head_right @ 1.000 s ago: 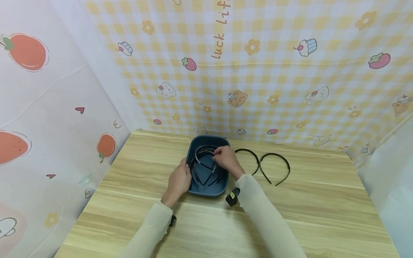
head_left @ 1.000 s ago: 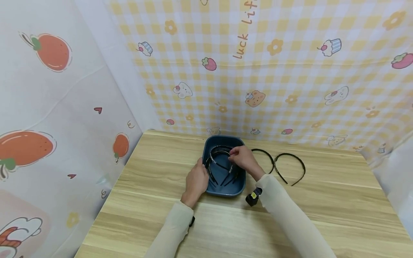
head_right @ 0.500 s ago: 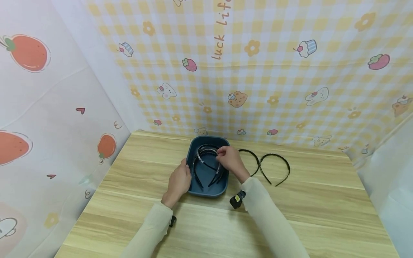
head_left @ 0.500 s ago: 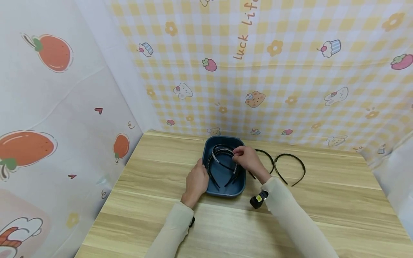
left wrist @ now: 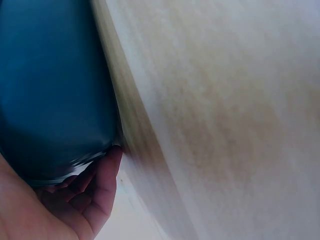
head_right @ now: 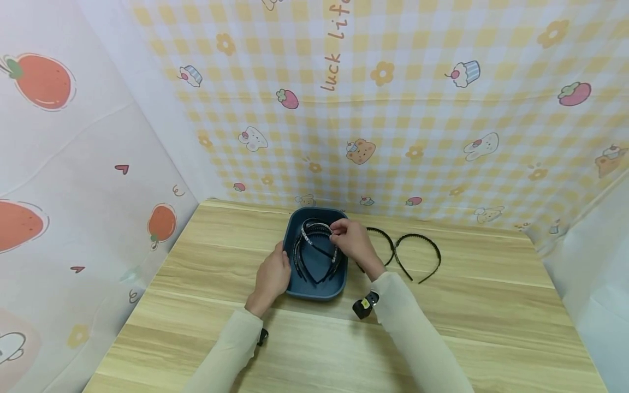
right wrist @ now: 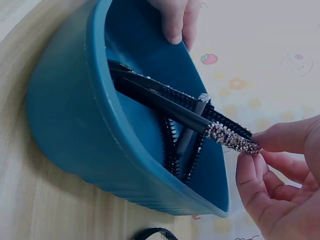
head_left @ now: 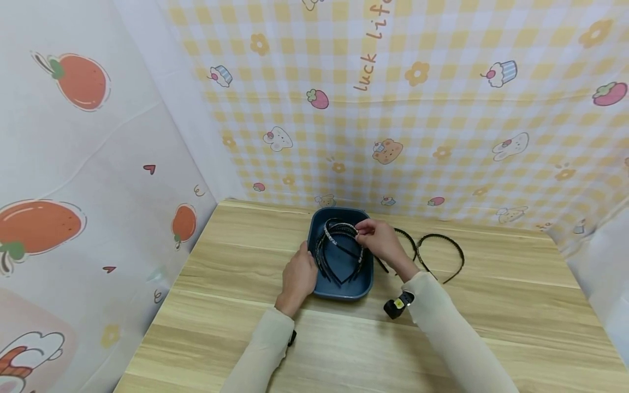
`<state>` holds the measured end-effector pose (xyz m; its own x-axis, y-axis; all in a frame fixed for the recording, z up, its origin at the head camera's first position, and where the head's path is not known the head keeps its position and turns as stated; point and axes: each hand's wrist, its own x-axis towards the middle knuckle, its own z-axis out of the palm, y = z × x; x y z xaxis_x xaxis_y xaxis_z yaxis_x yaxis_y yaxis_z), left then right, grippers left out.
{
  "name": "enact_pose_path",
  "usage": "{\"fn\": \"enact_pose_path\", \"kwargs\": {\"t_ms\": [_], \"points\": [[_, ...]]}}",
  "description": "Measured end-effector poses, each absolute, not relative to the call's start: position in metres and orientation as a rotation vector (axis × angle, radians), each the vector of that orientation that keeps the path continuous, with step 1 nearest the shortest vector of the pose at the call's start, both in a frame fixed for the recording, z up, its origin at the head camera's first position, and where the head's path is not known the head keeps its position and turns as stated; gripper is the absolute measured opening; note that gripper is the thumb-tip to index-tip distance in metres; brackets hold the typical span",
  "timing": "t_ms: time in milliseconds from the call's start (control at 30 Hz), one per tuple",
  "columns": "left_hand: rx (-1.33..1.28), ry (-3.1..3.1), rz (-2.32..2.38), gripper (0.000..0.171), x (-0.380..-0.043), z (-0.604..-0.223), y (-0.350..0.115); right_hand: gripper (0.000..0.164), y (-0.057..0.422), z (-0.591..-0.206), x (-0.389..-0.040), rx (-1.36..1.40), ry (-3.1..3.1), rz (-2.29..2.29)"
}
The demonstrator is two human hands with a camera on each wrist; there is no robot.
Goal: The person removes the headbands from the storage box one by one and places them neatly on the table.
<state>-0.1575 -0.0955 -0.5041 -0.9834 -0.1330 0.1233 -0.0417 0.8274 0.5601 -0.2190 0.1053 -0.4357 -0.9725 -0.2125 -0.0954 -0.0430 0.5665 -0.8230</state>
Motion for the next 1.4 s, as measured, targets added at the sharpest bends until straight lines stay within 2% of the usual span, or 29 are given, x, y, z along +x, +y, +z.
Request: {"fn": "enact_pose_path", "kwargs": {"t_ms": [233, 767, 1400], "points": [[0.146, -2.849, -0.869, 0.035, -0.158, -0.505, -0.095, 0.019, 0.106, -0.434, -0.221, -0.175, 2.648, -1.419], [0.143, -2.848, -0.908, 0.037, -0.158, -0.505, -0.095, 0.029, 0.114, -0.439, -0.225, -0.069, 2.618, -1.544], [0.152, -2.856, -0.895, 0.037, -0.158, -0.506, -0.095, 0.027, 0.131, -0.439, -0.228, -0.014, 2.521, -1.734]]}}
